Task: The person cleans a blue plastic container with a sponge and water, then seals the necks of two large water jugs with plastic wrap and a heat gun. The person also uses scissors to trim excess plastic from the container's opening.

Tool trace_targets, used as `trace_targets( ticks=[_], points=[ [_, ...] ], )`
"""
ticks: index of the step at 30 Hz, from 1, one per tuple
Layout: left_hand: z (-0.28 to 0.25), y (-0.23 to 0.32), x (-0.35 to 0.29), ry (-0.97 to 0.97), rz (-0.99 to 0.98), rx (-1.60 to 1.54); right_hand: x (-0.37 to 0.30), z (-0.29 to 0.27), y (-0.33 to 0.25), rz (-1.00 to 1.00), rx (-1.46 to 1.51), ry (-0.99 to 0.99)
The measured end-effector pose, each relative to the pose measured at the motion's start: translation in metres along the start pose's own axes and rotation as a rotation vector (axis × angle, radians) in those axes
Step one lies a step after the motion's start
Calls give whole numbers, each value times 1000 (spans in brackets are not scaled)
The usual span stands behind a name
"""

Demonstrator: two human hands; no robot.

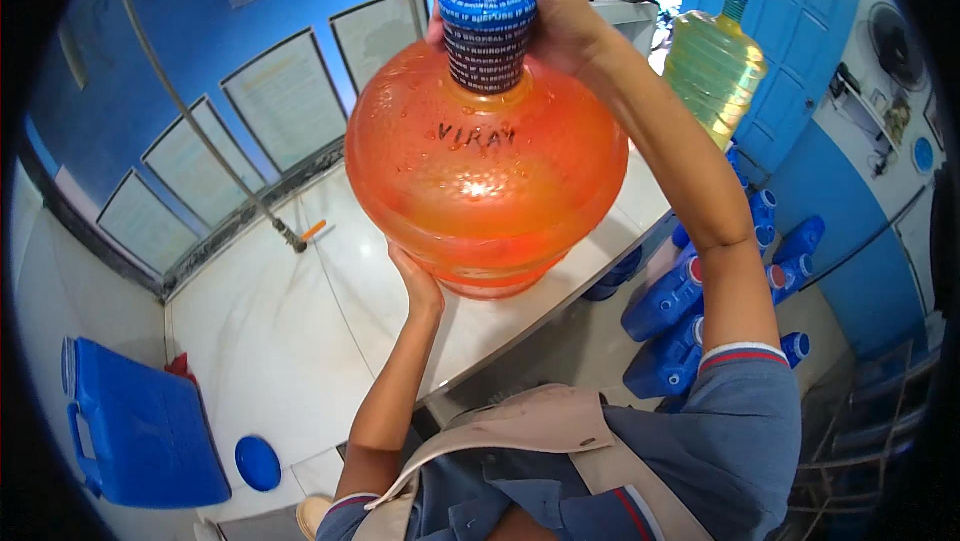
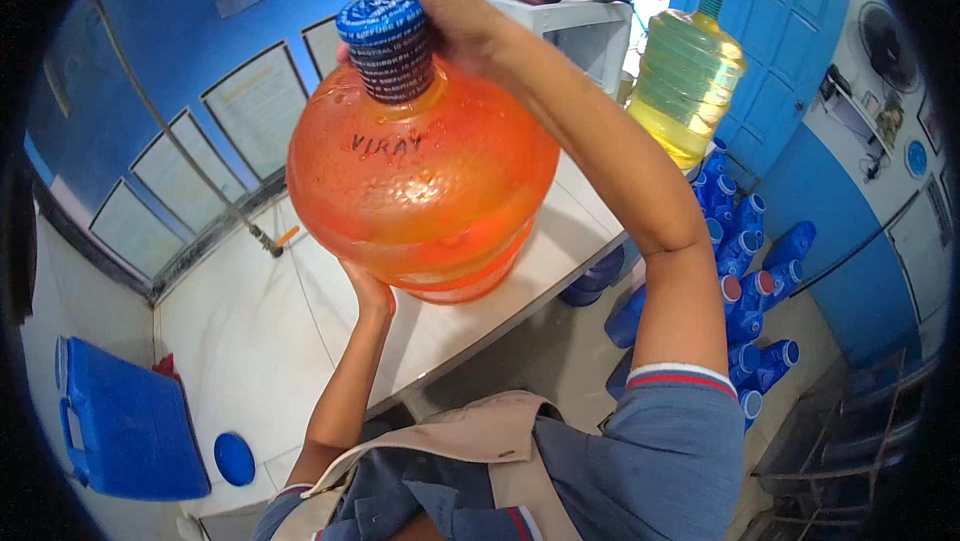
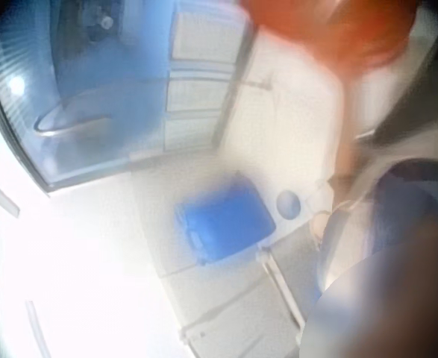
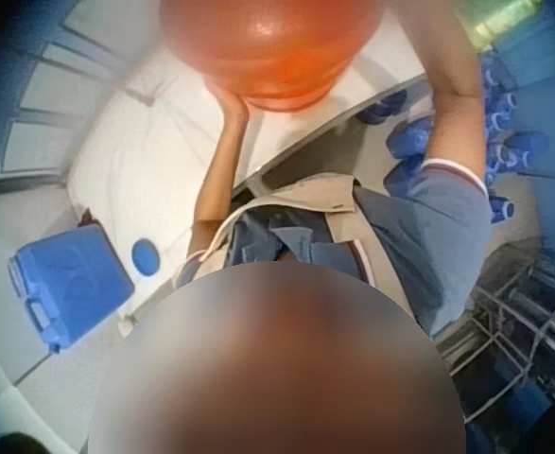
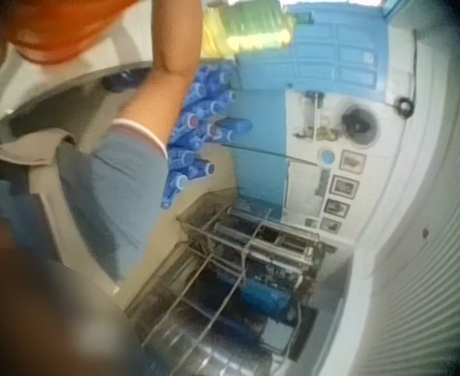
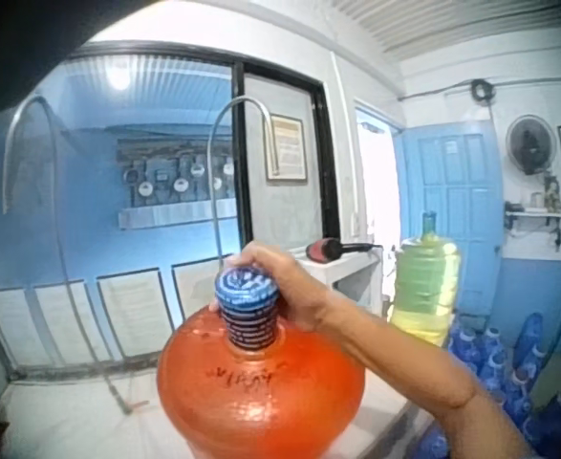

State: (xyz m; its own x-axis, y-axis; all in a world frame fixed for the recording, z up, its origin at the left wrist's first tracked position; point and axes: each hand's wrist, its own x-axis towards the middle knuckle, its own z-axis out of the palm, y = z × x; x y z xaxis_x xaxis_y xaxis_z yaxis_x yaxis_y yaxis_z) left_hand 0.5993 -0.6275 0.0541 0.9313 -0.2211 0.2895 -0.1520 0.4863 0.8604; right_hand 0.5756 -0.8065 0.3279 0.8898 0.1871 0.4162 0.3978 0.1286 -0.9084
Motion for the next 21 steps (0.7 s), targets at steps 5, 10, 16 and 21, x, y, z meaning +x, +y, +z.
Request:
trace_targets(
  ticks=[5,10,16,21],
  points=[
    [34,-45,89,-392,29,-12,11,-89,-9,192,347,-539],
    [70,-56,14,-44,208,404,-73,-133,-35,-49,-88,193],
    [141,-110,-32,-461,434,757,-76,-168,-26,-31,-124,760],
    [173,-155,60,-759,182,49,-86,-199,-42,-92,-186,1013]
  ],
)
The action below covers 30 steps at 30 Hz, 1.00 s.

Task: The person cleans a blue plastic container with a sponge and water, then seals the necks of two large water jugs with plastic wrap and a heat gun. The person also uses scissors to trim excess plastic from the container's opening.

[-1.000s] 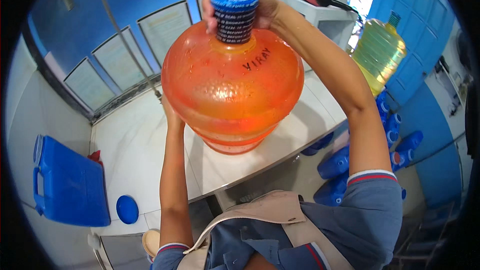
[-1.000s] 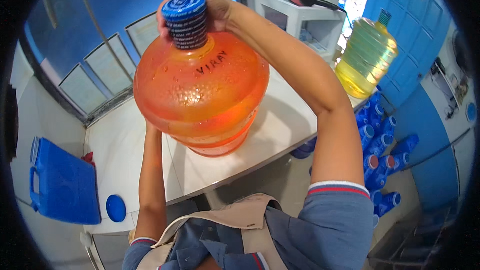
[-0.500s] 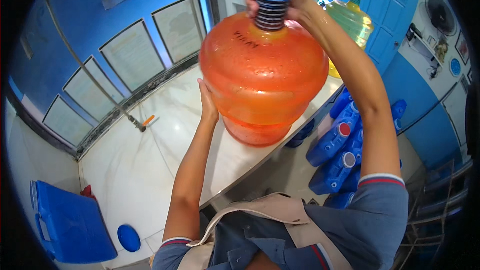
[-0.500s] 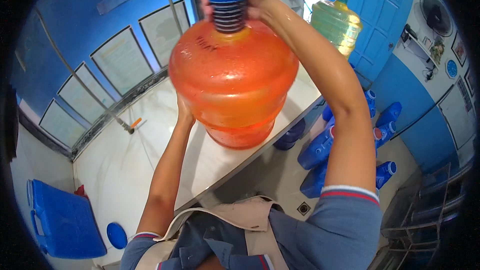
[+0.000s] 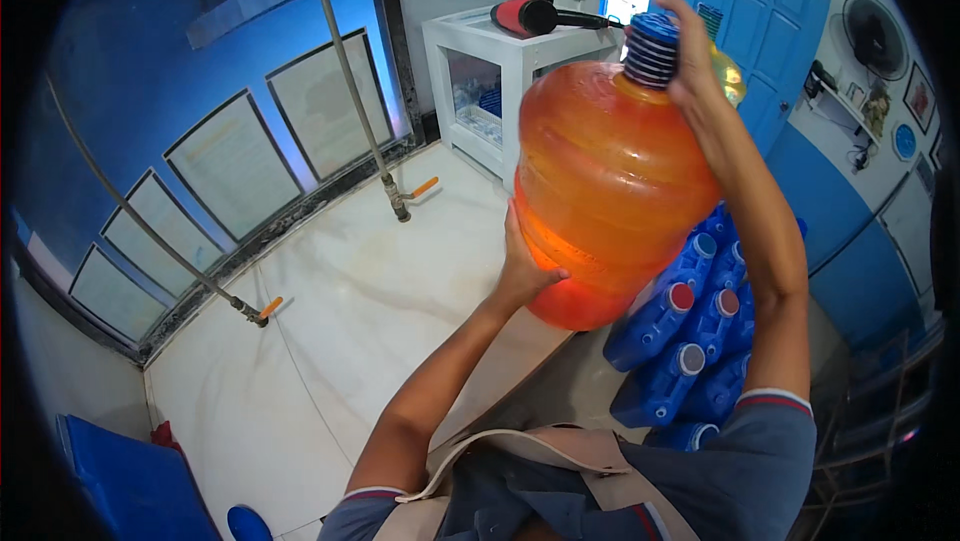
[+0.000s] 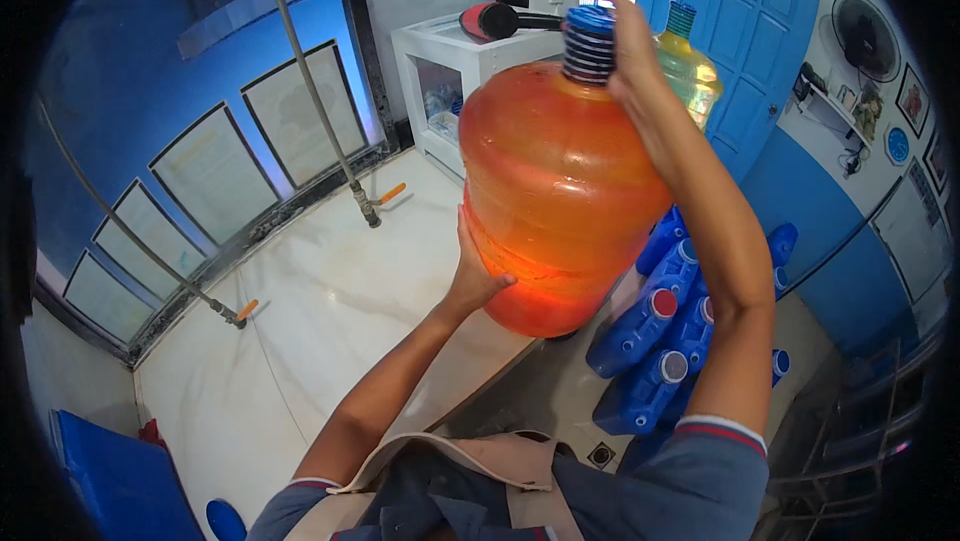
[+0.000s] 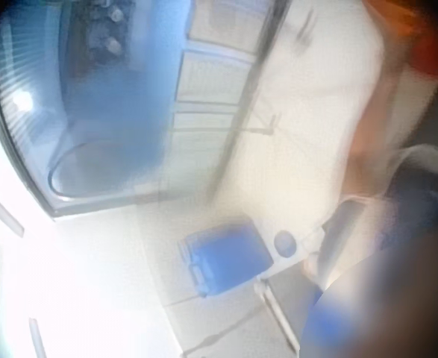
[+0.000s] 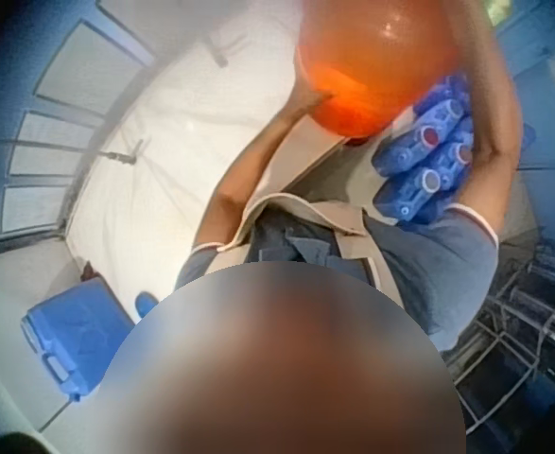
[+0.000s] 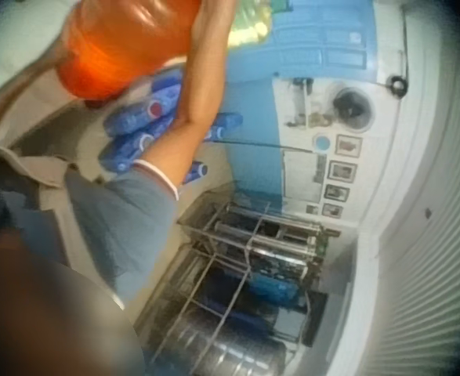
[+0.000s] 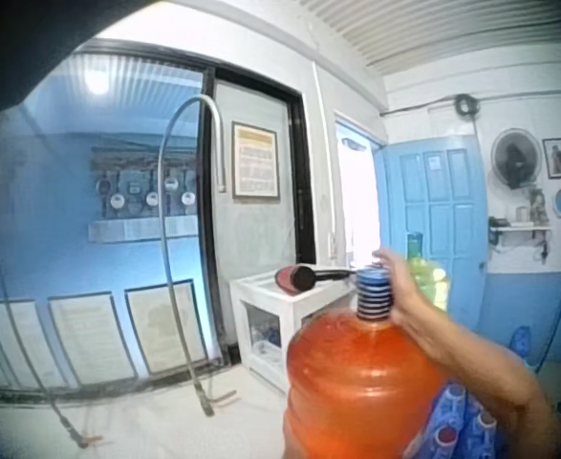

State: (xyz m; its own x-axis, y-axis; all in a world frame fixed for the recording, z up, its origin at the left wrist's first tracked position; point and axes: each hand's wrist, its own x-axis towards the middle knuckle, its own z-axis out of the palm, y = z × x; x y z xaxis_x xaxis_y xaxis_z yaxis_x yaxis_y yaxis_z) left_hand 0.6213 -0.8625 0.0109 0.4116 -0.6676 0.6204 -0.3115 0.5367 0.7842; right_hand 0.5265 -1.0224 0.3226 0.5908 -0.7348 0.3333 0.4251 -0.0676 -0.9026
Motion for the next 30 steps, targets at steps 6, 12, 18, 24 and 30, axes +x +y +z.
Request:
trace_targets(
  ticks=[6,12,18,24,30],
  points=[
    [1,-26,53,-88,10,-132,53,-14,25,-200,133,230],
    [-34,-52,58,-129,41,190,70,-11,37,-61,53,14],
    [-21,32,-29,-57,-87,588,35,-30,43,-690,-102,209],
    [-90,155,-141,363,-359,521,-171,144,158,-517,-85,-923],
    [-132,347,-304,1079,-365,765,-302,254,307,-211,-477,-1230]
  ],
)
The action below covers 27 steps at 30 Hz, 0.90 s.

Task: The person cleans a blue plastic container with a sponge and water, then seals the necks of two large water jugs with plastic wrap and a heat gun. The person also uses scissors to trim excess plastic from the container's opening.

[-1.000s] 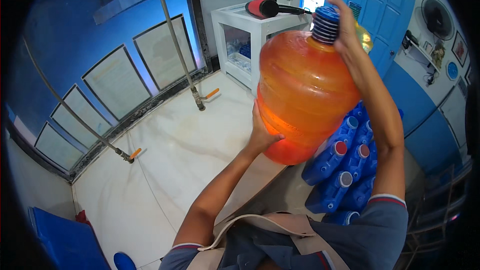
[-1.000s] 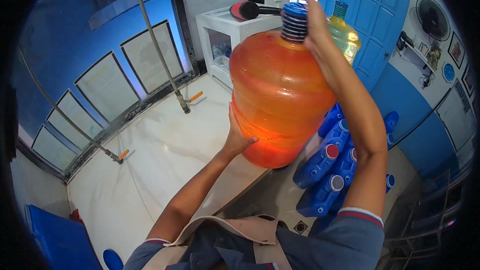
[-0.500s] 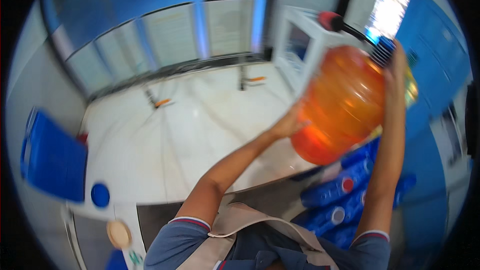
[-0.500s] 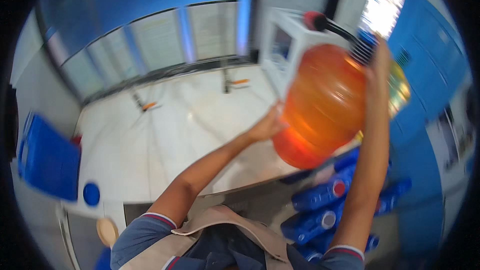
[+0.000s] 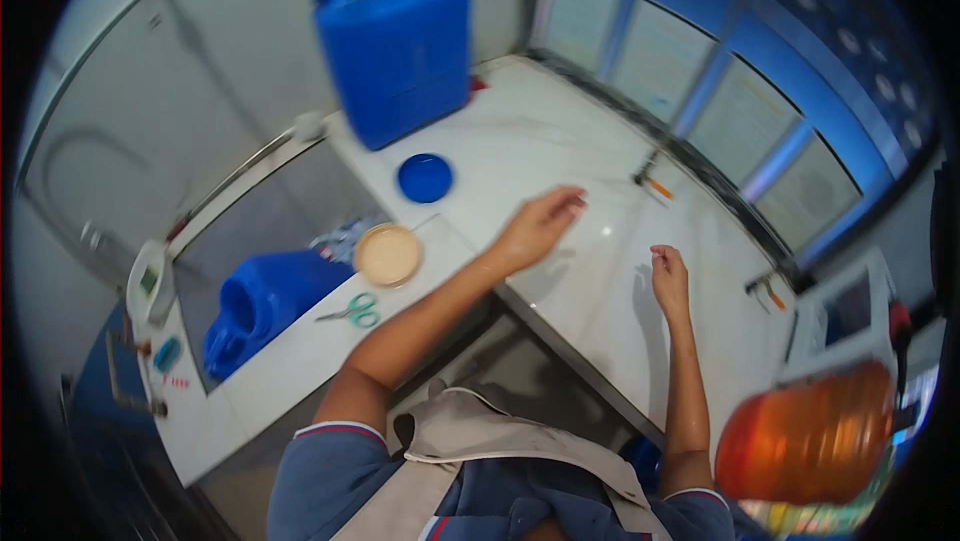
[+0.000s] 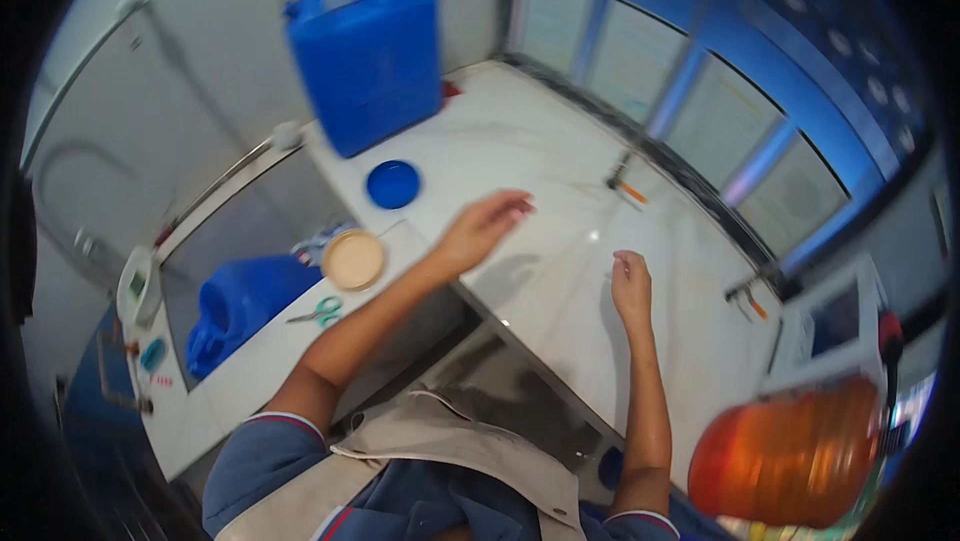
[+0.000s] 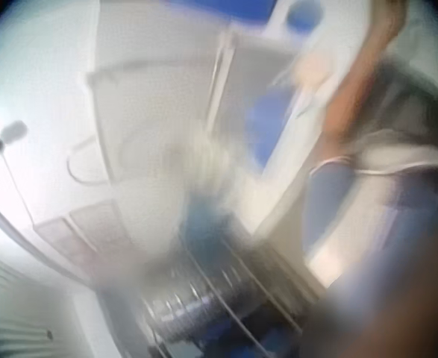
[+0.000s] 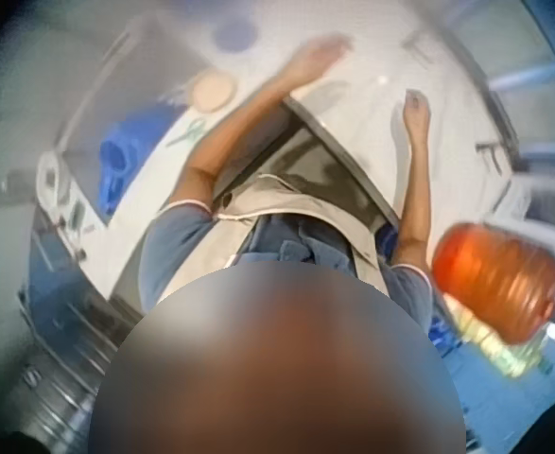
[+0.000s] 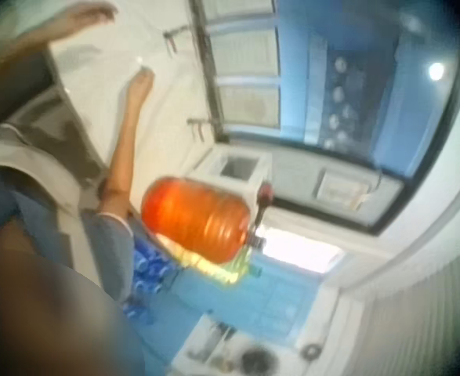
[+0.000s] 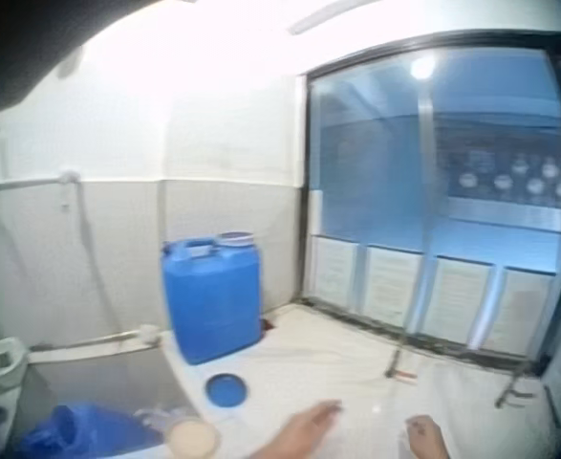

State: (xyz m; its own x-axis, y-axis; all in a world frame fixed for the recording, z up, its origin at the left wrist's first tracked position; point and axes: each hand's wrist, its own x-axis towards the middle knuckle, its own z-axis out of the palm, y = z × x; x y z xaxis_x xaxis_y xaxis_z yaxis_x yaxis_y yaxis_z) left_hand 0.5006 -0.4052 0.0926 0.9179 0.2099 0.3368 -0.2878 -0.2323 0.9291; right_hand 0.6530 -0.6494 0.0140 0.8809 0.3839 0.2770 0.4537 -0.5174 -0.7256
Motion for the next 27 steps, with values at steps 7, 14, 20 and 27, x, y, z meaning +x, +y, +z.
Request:
trace_targets(
  ticks=[7,14,20,27],
  points=[
    [-256,82,-218,653,-138,768,37,209,-164,-359,268,-537],
    [-319,6,-450,537,-829,1617,24,385,-363,-319,508,-1228],
    [-359,-34,-410,691,-844,1252,11,498,-498,-251,644,-1392],
    [-420,-52,-294,1016,-999,1286,18,554,-574,-324,521,-1403]
  ],
)
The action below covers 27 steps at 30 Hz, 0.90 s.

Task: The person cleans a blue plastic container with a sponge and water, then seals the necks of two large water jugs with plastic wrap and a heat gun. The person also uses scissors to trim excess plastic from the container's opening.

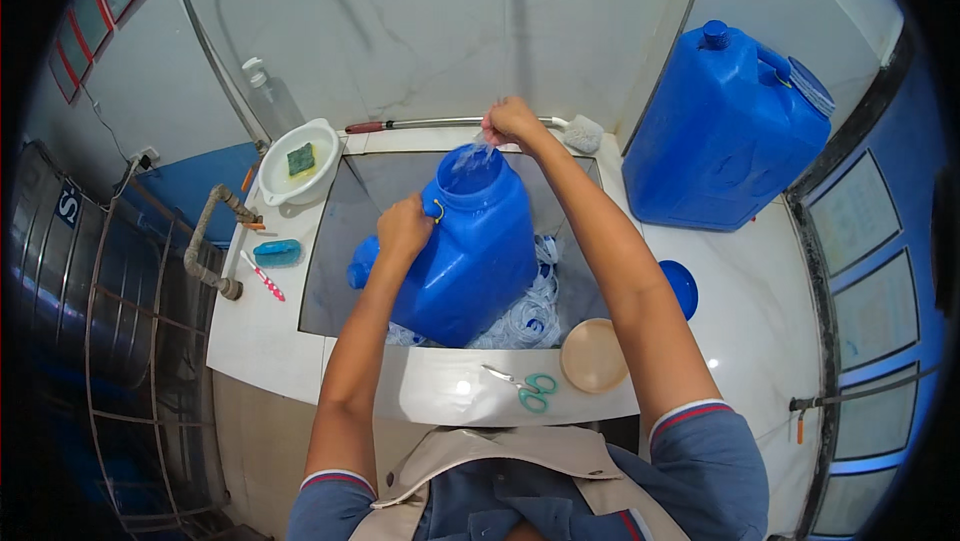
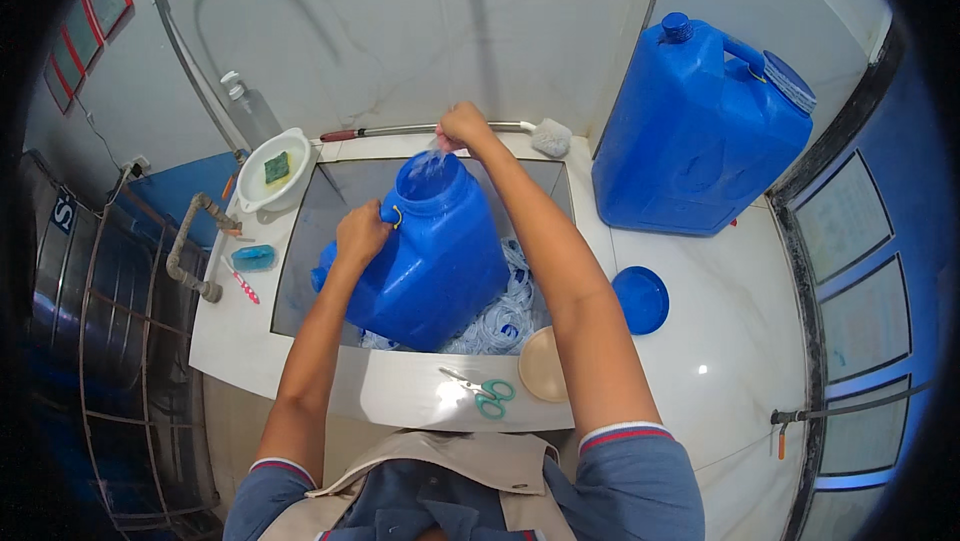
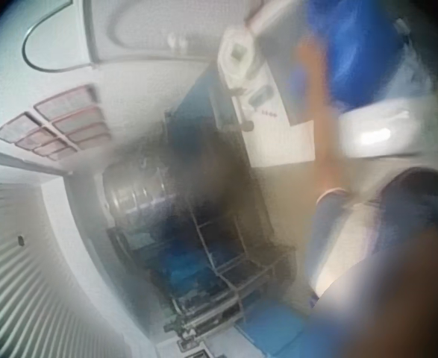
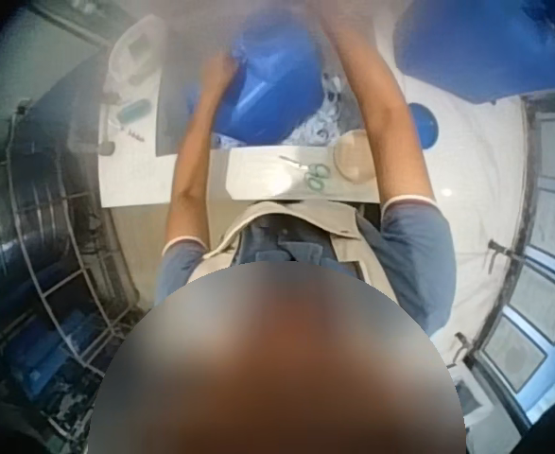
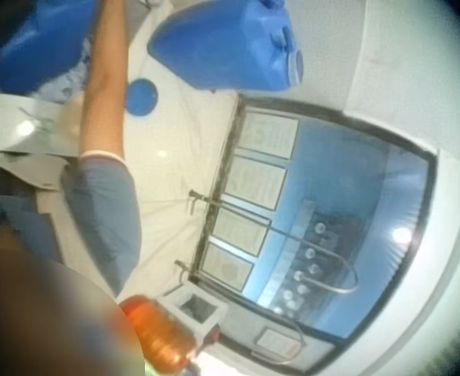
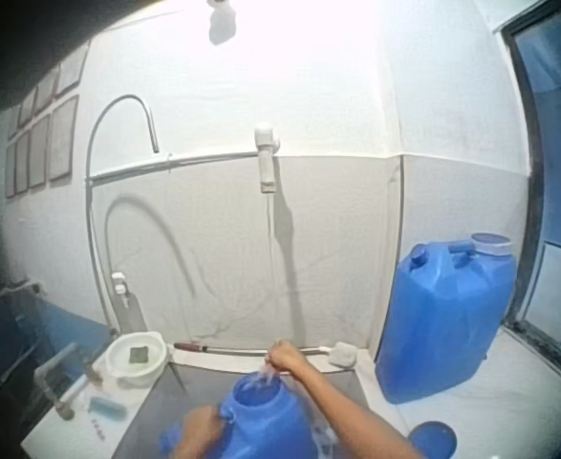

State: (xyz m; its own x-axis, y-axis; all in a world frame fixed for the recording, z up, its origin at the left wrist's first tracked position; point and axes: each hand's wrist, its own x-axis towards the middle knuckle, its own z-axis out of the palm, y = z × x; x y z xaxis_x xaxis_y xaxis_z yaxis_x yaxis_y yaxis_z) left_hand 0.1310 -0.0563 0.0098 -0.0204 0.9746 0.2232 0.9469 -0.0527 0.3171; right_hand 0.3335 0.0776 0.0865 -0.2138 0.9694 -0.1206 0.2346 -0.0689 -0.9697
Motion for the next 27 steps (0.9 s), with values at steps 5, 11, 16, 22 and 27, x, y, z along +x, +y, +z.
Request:
trace_targets(
  ticks=[5,11,16,22,27],
  points=[
    [20,20,29,-83,-31,-240,0,-13,6,73,-14,-82],
    [22,37,65,-233,98,-315,-18,-15,-13,195,139,-213],
    [28,59,71,-25,443,-63,-17,-20,-22,173,267,-116],
    [30,81,69,-88,467,-14,-15,-17,-17,105,51,-12],
    [7,42,65,-306,499,-100,-12,-21,1,104,-47,84]
  ],
)
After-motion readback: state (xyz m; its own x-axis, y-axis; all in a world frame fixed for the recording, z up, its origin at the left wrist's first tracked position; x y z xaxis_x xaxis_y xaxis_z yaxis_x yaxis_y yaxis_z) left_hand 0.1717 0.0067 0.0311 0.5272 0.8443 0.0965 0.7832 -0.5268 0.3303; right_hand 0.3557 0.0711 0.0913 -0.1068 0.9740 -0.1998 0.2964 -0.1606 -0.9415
